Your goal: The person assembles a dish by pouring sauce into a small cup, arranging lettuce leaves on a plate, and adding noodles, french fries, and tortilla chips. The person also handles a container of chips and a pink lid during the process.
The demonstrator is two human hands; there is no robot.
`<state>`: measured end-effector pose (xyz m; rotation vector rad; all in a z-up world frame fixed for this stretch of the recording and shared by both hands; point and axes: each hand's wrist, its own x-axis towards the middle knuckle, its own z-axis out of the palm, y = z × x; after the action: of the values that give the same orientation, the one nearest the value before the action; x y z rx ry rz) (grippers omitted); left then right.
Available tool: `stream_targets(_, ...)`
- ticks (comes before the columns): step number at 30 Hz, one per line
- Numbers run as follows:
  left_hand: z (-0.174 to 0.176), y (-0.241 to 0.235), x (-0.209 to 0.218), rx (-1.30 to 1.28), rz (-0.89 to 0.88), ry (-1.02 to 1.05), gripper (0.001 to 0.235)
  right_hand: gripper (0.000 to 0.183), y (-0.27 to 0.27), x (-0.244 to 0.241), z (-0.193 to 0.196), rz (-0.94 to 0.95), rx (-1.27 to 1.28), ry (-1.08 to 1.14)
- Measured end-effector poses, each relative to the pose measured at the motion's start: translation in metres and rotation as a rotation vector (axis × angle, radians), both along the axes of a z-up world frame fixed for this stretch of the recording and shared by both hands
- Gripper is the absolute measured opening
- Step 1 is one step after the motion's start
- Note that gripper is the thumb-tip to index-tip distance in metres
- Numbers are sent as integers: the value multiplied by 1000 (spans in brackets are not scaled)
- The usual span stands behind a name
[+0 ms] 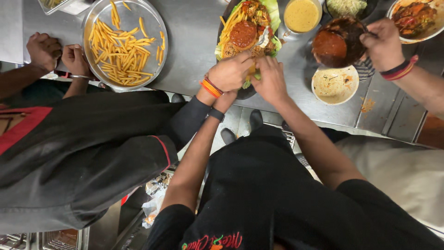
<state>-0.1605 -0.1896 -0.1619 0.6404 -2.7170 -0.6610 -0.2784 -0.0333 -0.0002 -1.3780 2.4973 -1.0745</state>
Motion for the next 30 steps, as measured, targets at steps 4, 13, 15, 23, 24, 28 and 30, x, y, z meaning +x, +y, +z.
stream_targets(4, -7, -6, -8, -83, -95, -73, 30, 36, -1, 13, -1, -75, 11, 34)
stream_targets(13, 3, 16, 4, 101, 120, 222, 73, 41, 1, 5, -2, -108, 80, 107)
stream_targets(15, 21, 15, 7, 330, 106, 260, 84, 44, 1, 4, 1, -101, 81, 93)
stream_targets(23, 62, 27, 13, 224, 130, 157, 81, 41, 6, 9, -12, -115, 103, 43)
stream_targets(24, 66, 26, 14, 178, 145, 134, 80, 41, 6, 8, -18, -123, 140, 52)
stream_targets(28, 90, 18, 14, 51, 188, 54, 77, 41, 7, 1, -38, 37, -127, 69)
stream_targets(30, 106, 17, 11, 13, 208, 56, 75, 43, 9, -1, -40, 53, -175, 100)
